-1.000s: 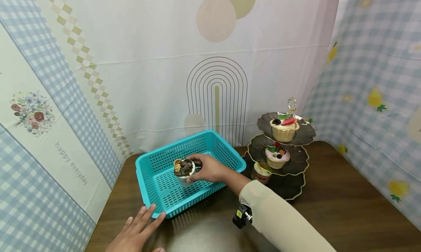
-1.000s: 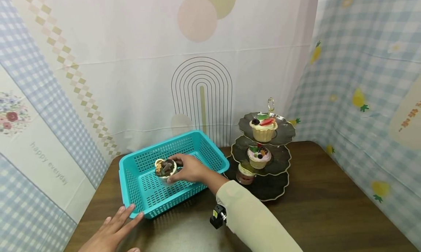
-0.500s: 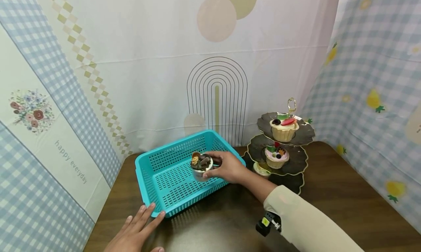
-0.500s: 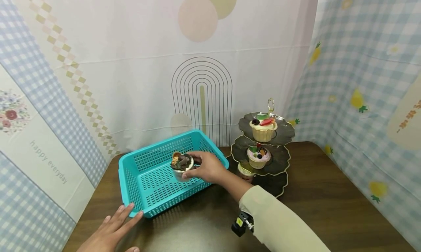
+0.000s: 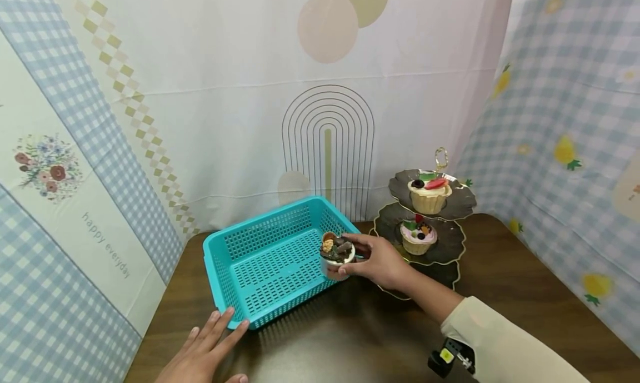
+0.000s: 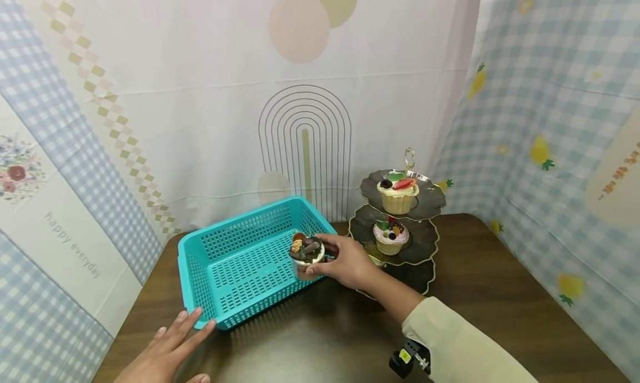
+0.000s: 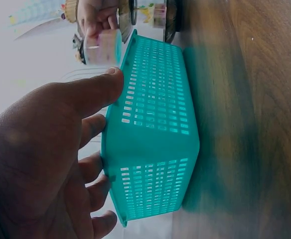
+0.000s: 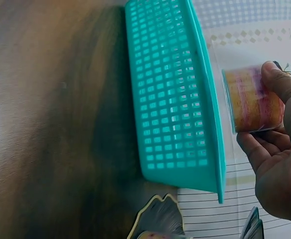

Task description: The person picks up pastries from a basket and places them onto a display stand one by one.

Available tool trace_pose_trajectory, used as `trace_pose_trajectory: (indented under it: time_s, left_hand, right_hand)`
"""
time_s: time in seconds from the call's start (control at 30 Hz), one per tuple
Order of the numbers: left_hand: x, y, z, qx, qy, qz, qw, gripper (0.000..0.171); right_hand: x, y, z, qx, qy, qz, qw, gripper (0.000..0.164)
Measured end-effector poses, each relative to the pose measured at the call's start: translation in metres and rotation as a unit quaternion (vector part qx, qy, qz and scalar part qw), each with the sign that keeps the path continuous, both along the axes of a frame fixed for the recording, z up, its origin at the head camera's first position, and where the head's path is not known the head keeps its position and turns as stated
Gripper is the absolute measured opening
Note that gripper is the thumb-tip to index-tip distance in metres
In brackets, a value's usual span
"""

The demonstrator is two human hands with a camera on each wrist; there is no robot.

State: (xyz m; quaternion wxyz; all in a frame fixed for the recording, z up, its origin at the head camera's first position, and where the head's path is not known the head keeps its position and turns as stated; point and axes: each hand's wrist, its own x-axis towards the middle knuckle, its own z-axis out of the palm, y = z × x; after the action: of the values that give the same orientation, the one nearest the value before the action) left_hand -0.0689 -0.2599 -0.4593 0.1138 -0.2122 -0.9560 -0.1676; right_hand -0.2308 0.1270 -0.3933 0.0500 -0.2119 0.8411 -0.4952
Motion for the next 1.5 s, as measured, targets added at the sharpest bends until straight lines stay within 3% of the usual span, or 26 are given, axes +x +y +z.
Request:
trace_pose_trajectory:
  time_s: [0.5,0.83,1.23,1.5]
  left_hand:
    - [-0.001,0.000,-0.001,-0.013,0.006,0.001,0.9999,0.076]
    - [-0.001,0.000,-0.003,-0.021,0.022,0.001,0.9995,0.078]
    - [-0.002,-0.001,-0.003,-0.022,0.024,-0.002,0.9995,0.078]
    - [-0.002,-0.001,-0.001,-0.018,0.025,-0.006,0.9995,0.078]
  right_hand:
    - [0.023,0.036,-0.011,-0.003,0.013,0.020,1.000,0.074]
    - [0.031,0.060,-0.034,-0.021,-0.020,0.008,1.000,0.076]
    - [0.038,0.089,-0.057,-0.001,-0.010,-0.031,0.999,0.078]
    - [0.039,0.101,-0.058,0.009,-0.034,-0.073,0.997,0.079]
